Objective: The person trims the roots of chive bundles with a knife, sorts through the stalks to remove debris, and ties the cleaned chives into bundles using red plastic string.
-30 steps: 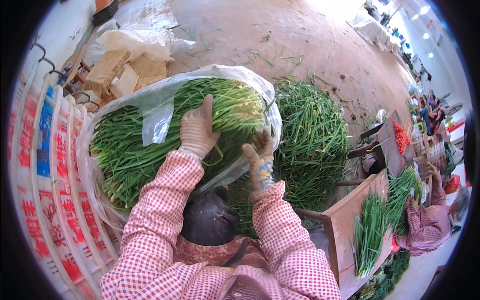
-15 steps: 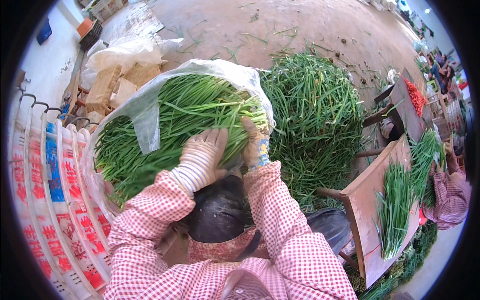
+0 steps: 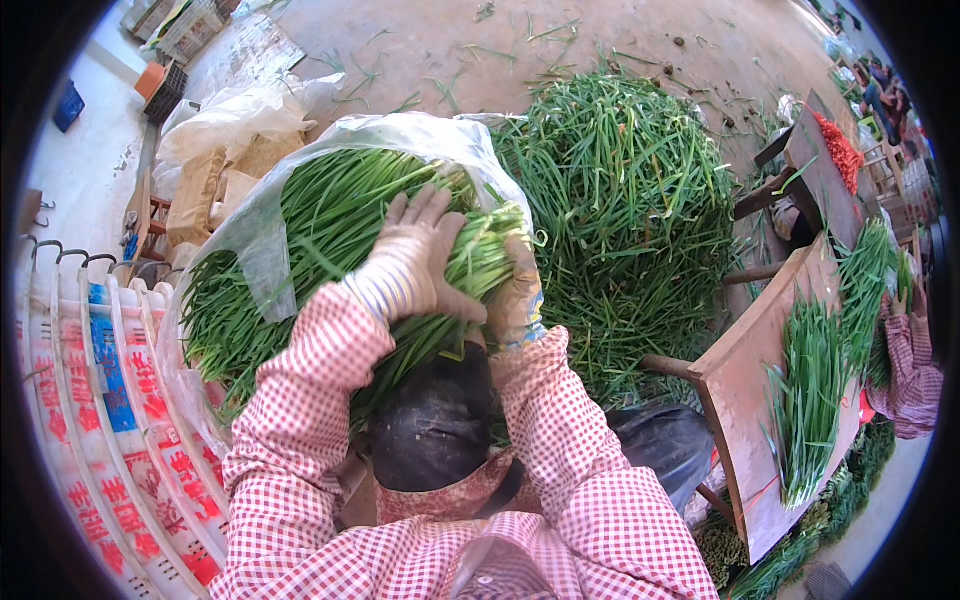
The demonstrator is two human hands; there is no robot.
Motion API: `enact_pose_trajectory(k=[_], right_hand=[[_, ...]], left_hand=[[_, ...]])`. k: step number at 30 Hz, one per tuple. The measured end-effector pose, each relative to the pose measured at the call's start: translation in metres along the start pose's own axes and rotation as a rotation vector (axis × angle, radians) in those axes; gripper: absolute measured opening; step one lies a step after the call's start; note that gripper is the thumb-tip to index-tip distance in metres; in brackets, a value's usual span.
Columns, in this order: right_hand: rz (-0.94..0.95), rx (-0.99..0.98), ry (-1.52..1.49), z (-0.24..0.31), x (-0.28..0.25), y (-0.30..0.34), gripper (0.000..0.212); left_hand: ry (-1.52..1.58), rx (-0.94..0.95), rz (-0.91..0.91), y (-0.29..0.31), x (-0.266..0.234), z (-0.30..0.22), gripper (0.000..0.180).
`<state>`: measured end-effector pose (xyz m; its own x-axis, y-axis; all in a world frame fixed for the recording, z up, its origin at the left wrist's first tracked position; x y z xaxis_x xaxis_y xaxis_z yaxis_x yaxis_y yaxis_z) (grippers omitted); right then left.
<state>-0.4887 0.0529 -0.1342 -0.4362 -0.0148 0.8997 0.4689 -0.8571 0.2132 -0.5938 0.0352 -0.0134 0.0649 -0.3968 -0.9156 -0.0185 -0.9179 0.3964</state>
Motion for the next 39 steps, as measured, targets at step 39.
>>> enact_pose_trajectory(k=[39], right_hand=[[0.178, -0.179, 0.244, 0.05, 0.002, 0.057, 0.032]], left_hand=[[1.252, 0.22, -0.236, 0.083, 0.026, -0.032, 0.046]])
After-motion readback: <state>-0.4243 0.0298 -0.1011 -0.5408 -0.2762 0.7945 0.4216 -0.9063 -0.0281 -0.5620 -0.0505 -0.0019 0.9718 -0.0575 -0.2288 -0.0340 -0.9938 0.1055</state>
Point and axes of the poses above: each hand's wrist, its own y-axis away from the middle knuckle, its own x-axis out of the palm, z = x × y, the point moved 4 cm from there along -y, towards the middle knuckle, and after that the axes turned 5 degrees about z, right-handed, at the moved point
